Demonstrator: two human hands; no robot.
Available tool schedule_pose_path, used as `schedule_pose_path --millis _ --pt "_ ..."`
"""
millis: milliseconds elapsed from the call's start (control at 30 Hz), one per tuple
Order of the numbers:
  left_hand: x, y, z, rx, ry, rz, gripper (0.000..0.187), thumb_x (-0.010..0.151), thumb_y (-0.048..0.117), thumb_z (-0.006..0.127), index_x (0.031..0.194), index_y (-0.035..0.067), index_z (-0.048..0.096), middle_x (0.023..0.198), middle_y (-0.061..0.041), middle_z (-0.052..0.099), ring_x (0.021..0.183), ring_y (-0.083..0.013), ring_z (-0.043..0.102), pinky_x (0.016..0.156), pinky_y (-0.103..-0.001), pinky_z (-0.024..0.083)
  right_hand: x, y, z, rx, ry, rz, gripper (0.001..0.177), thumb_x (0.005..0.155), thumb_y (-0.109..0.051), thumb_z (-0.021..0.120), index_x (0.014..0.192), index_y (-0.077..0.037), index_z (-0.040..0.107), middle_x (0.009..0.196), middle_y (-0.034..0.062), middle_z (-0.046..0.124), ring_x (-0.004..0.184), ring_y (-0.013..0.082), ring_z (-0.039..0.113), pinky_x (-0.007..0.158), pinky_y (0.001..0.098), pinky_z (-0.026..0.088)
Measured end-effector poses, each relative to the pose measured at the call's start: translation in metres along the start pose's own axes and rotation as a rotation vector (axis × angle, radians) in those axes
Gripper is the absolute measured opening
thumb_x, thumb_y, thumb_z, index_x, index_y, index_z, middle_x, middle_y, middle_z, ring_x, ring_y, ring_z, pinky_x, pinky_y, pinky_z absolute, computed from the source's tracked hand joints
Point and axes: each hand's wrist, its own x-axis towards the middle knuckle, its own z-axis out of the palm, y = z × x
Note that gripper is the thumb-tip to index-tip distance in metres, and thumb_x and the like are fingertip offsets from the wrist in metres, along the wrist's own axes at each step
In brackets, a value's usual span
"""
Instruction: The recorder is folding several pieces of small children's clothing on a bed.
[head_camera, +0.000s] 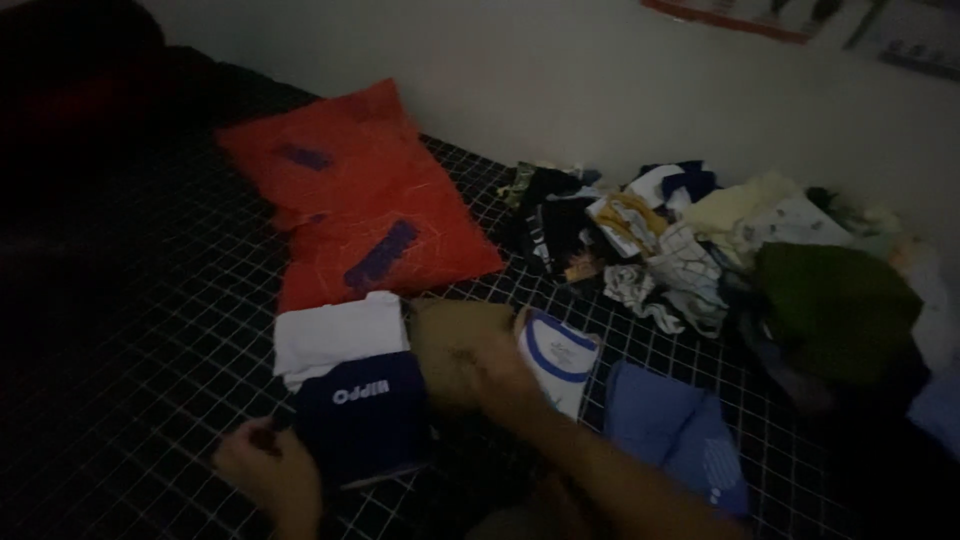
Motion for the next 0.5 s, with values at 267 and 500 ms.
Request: schedule_pose_path --millis 267,500 --pt "-0.095 0.204 0.062 -0.428 -0.109 0.896 0.018 0.092 0.002 0.061 0.109 0.005 0.062 0.114 -0.017 0.062 0.118 -0.0380 0.053 0.108 -0.056 0.038 -0.181 0.101 -0.107 -0.269 0.077 0.840 0.034 0.088 -0.010 0.072 0.121 -0.007 0.064 0.119 0.0187 0.061 0.111 0.0340 0.060 0.096 0.0445 0.050" --pt "-0.257 0.286 0.153 -0.456 -1.020 0.862 0.022 0.095 0.020 0.061 0.110 0.006 0.068 0.110 -0.018 0.068 0.100 -0.0356 0.068 0.088 -0.049 0.057 -0.279 0.162 -0.121 -0.332 -0.223 0.681 0.027 0.089 -0.016 0.069 0.116 -0.013 0.069 0.123 0.0129 0.065 0.106 0.0323 0.063 0.093 0.0443 0.050"
